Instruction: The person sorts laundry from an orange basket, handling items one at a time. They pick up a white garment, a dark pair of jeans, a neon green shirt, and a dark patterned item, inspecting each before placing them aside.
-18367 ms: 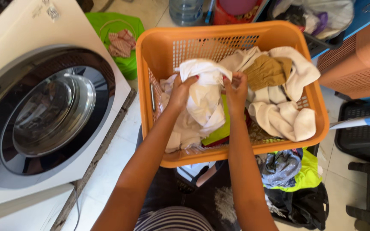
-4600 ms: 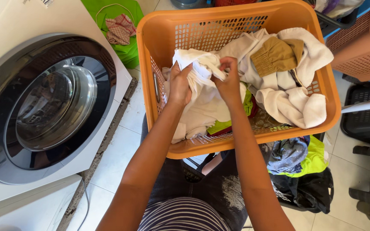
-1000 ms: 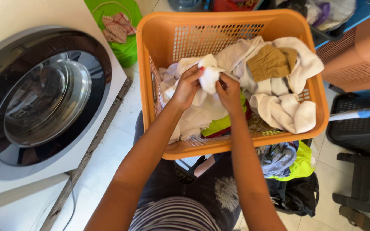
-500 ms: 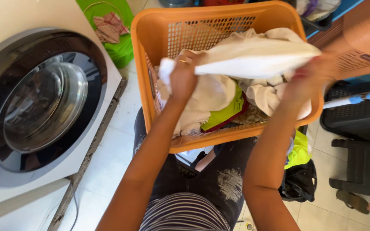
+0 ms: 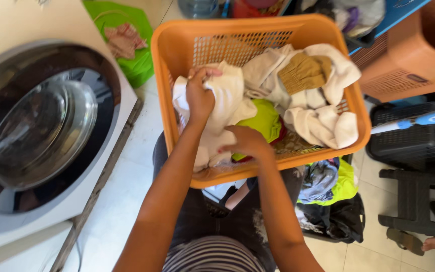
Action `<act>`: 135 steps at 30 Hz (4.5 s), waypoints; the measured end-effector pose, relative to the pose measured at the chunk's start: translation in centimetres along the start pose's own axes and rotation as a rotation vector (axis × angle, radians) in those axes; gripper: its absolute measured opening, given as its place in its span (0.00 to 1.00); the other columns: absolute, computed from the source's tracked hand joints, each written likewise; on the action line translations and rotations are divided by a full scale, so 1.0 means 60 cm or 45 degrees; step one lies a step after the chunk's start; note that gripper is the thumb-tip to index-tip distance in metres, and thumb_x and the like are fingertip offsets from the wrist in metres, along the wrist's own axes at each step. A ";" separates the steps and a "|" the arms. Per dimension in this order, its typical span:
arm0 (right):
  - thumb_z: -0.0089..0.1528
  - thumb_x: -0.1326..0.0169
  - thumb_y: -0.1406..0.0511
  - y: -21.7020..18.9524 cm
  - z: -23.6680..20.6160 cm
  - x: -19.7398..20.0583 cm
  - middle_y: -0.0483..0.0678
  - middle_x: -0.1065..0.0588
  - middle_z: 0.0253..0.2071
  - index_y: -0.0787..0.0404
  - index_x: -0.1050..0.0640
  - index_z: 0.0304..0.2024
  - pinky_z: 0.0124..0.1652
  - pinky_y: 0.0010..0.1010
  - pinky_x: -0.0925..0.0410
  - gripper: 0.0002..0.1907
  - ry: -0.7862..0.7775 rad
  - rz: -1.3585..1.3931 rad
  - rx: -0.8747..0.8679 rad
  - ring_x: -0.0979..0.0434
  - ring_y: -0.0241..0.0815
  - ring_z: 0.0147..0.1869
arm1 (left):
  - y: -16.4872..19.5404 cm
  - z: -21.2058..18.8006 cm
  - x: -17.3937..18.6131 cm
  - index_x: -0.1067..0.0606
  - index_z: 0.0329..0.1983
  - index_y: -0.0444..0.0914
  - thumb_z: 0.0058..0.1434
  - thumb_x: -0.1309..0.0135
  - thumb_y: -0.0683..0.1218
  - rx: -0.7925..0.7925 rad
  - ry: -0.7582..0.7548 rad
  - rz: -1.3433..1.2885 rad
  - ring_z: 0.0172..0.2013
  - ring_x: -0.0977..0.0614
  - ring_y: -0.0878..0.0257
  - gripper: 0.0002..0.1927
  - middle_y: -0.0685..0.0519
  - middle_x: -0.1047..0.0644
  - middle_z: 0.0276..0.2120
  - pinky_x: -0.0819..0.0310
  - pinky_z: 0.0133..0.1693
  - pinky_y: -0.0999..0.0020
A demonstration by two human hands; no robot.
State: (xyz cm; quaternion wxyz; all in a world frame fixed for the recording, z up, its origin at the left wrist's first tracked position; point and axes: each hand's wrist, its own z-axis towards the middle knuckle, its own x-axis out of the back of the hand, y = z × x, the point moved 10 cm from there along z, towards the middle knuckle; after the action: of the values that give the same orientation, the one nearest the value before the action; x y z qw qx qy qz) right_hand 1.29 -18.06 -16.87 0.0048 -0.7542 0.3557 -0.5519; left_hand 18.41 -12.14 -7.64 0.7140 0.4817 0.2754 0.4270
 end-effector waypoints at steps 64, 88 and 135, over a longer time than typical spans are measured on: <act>0.76 0.57 0.59 0.103 0.034 0.139 0.41 0.34 0.37 0.58 0.31 0.43 0.39 0.23 0.36 0.11 1.219 1.735 0.333 0.35 0.30 0.40 | 0.024 -0.055 -0.098 0.30 0.55 0.32 0.61 0.39 0.47 -0.286 -0.381 0.411 0.45 0.21 0.40 0.23 0.37 0.24 0.48 0.25 0.42 0.54; 0.62 0.38 0.71 -0.032 -0.002 0.158 0.46 0.26 0.34 0.66 0.27 0.46 0.31 0.28 0.33 0.13 1.315 0.726 0.443 0.28 0.34 0.30 | -0.073 -0.049 -0.095 0.23 0.52 0.36 0.70 0.47 0.47 0.637 -0.374 -0.908 0.43 0.23 0.68 0.13 0.57 0.20 0.42 0.30 0.49 0.71; 0.64 0.45 0.71 0.086 0.063 0.074 0.43 0.23 0.36 0.58 0.26 0.41 0.39 0.29 0.26 0.04 0.698 2.392 0.354 0.23 0.34 0.36 | -0.142 -0.074 -0.108 0.26 0.51 0.42 0.72 0.54 0.52 1.209 -0.035 -1.540 0.44 0.18 0.62 0.12 0.55 0.21 0.46 0.23 0.48 0.62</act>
State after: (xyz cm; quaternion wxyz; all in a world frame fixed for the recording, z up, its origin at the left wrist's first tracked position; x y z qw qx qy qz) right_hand 2.34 -25.82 -16.73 0.4468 -0.0042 0.7306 -0.5163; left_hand 14.67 -17.26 -17.31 0.5433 0.5074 0.6357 -0.2080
